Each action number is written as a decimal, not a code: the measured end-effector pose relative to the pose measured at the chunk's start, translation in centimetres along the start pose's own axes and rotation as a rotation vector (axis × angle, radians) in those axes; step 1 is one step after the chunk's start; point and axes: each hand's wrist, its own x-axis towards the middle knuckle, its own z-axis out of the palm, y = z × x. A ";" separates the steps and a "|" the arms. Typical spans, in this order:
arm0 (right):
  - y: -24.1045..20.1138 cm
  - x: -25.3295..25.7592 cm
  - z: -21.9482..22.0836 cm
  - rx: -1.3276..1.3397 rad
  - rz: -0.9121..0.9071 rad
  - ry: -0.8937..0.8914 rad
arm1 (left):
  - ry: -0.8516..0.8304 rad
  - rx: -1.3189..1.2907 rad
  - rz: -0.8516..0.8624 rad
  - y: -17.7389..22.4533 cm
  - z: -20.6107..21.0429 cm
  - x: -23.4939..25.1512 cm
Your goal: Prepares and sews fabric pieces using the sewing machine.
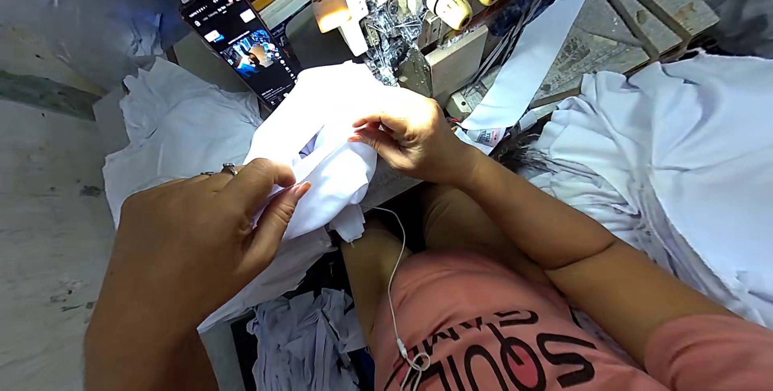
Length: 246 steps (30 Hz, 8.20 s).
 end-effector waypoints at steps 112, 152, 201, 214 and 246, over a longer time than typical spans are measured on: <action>0.3 -5.0 -3.0 0.424 0.482 0.043 | -0.093 -0.087 0.212 2.7 3.8 10.5; 2.8 -3.9 -1.6 0.470 0.364 0.140 | 0.017 -0.274 0.174 1.7 7.0 10.1; 9.9 -4.0 -7.8 0.197 0.952 0.869 | 0.437 -0.100 -0.433 7.9 19.0 2.7; 6.3 -4.8 -9.0 0.071 1.178 0.737 | 0.392 -0.058 -0.455 7.9 19.4 2.7; -4.0 2.4 -0.6 -0.816 0.547 -0.640 | 0.433 -0.047 -0.435 7.7 19.9 2.4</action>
